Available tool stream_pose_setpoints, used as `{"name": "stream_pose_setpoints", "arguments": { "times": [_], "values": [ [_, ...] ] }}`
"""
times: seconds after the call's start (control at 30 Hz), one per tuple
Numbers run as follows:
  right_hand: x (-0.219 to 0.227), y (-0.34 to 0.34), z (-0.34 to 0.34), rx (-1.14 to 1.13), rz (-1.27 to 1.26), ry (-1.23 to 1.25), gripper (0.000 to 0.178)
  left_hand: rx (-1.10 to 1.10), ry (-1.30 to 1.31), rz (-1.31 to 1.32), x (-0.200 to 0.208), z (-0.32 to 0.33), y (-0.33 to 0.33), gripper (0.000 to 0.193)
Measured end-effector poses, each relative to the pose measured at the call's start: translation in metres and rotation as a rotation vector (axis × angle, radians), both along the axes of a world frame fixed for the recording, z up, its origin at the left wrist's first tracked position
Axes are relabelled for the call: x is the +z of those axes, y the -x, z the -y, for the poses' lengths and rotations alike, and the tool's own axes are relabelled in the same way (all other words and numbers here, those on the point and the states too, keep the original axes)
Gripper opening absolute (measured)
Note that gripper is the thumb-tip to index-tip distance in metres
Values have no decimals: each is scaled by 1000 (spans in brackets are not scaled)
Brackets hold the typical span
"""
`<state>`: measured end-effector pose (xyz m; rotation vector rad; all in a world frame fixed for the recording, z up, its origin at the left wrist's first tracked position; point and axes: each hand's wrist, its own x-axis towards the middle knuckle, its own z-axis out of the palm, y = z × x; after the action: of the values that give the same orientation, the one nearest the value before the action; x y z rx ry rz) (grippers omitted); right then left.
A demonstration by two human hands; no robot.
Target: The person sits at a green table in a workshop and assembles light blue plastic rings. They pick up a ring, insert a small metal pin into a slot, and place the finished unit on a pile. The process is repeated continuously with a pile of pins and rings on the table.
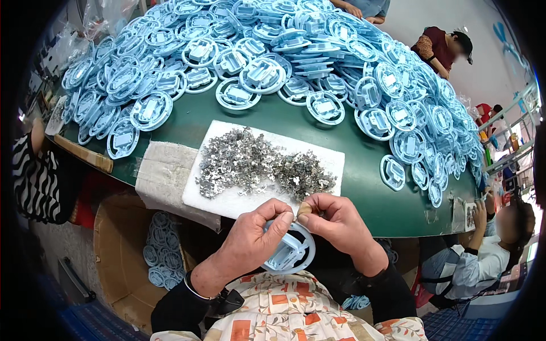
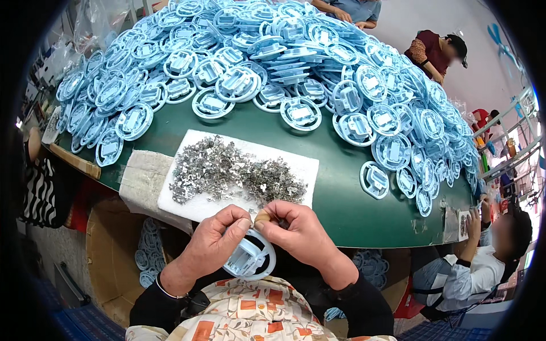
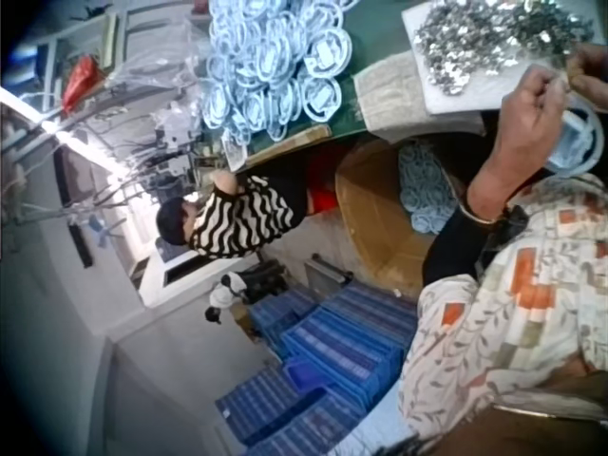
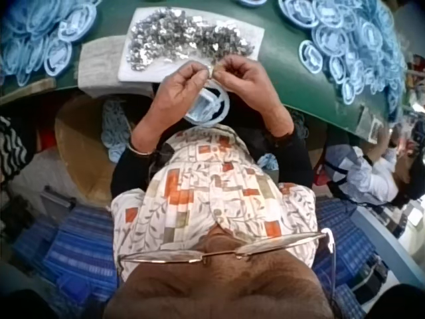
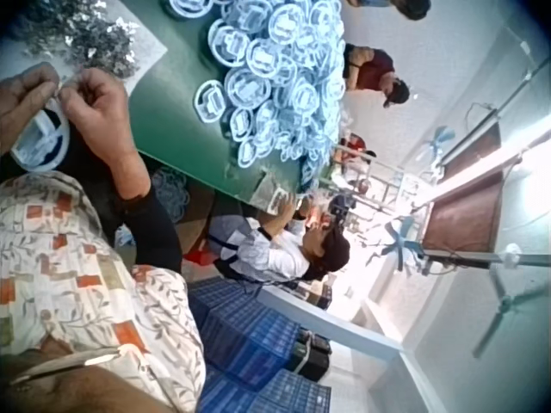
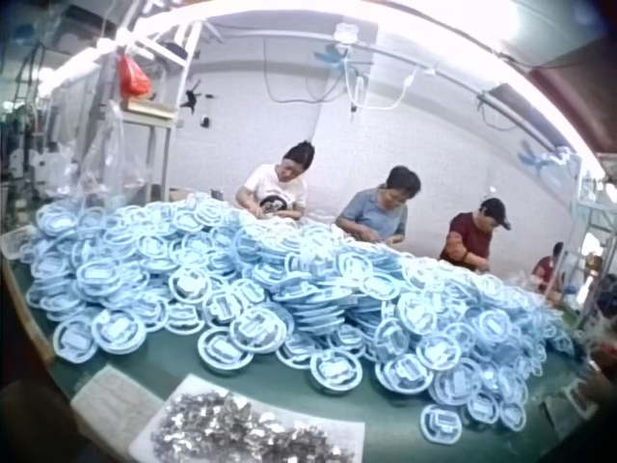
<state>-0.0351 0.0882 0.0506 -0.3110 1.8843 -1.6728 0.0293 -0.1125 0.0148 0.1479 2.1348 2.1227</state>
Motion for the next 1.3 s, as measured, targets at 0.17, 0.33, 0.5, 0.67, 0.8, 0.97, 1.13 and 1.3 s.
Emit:
{"name": "stream_pose_setpoints", "arguments": {
  "times": [0.17,0.33,0.5,0.67,0.8,0.97,1.13,1.3],
  "values": [
    [-3,-1,-19,-72,113,133,11,-26,-140,220,2,-5,-1,24],
    [6,-10,-29,-40,-62,-18,11,-54,-105,202,3,-3,2,28],
    [15,-15,-18,-15,-173,-121,10,-22,-62,182,-3,-4,1,29],
    [11,-12,-8,38,-355,-294,11,43,129,139,-12,-5,7,29],
    [11,-7,0,118,-458,-433,13,101,175,51,-17,-8,8,28],
    [18,-6,11,155,-572,-634,15,93,228,25,-11,-6,10,28],
    [19,-15,23,157,-788,-734,13,64,259,30,-14,-4,11,28],
    [12,-23,22,166,-884,-631,12,70,276,44,-17,-2,12,29]
  ]
}}
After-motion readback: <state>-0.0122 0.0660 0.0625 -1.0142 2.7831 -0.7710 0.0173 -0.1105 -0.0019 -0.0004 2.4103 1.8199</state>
